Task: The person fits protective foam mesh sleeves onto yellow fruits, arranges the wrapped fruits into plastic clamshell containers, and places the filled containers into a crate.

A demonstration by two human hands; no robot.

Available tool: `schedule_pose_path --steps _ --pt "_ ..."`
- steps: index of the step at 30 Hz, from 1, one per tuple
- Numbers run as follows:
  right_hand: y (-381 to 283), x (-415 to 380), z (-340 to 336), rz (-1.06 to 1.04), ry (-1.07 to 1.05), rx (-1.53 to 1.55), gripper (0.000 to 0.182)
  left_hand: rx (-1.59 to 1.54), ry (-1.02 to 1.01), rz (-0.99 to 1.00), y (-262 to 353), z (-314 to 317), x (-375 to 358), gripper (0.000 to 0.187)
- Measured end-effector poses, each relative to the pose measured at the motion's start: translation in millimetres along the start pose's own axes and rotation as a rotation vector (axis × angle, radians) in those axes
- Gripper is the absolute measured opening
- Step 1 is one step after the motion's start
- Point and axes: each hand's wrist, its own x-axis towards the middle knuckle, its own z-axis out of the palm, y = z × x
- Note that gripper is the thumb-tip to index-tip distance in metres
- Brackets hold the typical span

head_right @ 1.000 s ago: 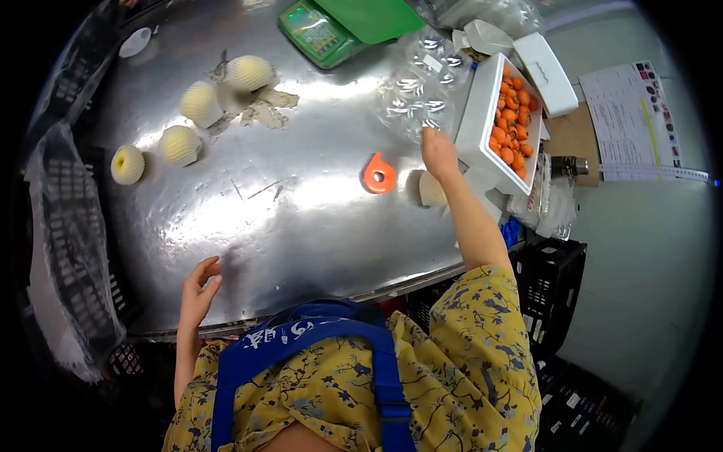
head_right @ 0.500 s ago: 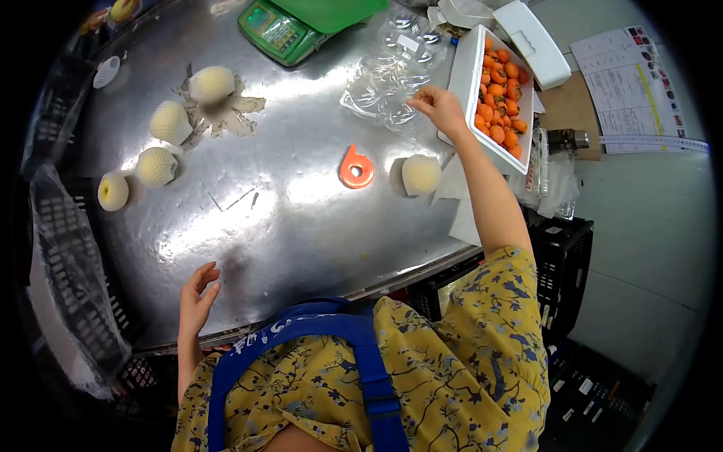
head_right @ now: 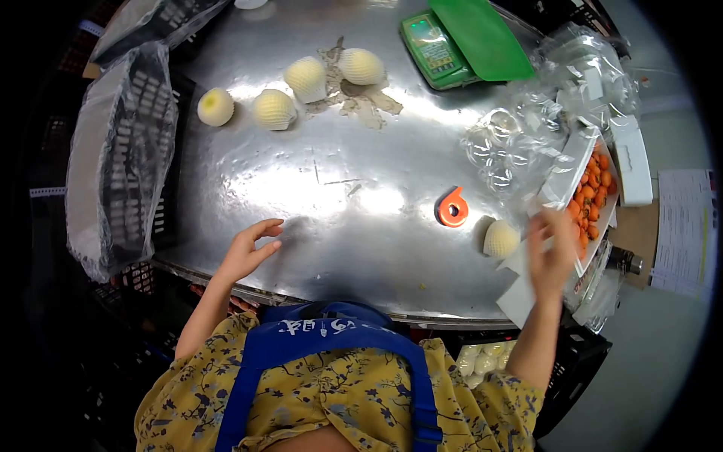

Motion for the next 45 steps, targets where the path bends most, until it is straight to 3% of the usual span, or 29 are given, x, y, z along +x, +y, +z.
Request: schedule_pose_path --steps 3,9,14,20,24,26,29,31,35,38,41,43,45 --pt "-50 -57 84 -0.314 -0.156 0.113 0.053 -0.052 0.08 0.051 -13 -3 5 0.043" --pt "-99 -140 201 -0.303 -0.489 0.21 0.048 -0.092 0.139 0.04 -15 -18 21 0.042" --pt "-105 -141 213 -0.214 -0.667 0.248 0.044 -0.104 0.085 0.007 -12 -26 28 0.039" --pt "-92 -100 194 -0.23 -1.067 0.353 0.04 -0.129 0.049 -0.037 -13 -20 36 0.039" --pt "-76 -5 189 -0.014 -0.64 0.471 0.034 -0.186 0.036 0.022 -18 -10 47 0.041" --pt "-59 53 211 -0.05 -0.402 0.436 0.036 -0.221 0.025 0.074 -18 -3 55 0.042" --pt "-39 141 261 -0.149 -0.165 0.268 0.06 -0.248 -0.012 0.122 -3 9 69 0.042" --pt "-30 183 297 -0.107 -0.14 0.168 0.076 -0.278 -0.022 0.167 3 16 78 0.043" --pt "-23 222 341 0.001 -0.22 -0.107 0.09 -0.335 -0.04 0.176 16 21 88 0.043" --pt "-4 234 361 0.052 -0.407 0.025 0.093 -0.408 -0.037 0.13 12 19 95 0.042" --pt "1 236 359 0.046 -0.373 0.069 0.089 -0.498 -0.054 0.08 19 17 101 0.04" --pt "5 230 352 0.054 -0.138 0.208 0.087 -0.517 -0.057 0.06 28 14 104 0.039" --pt "-19 209 307 0.051 -0.127 0.488 0.086 -0.608 -0.038 0.092 32 14 112 0.033"
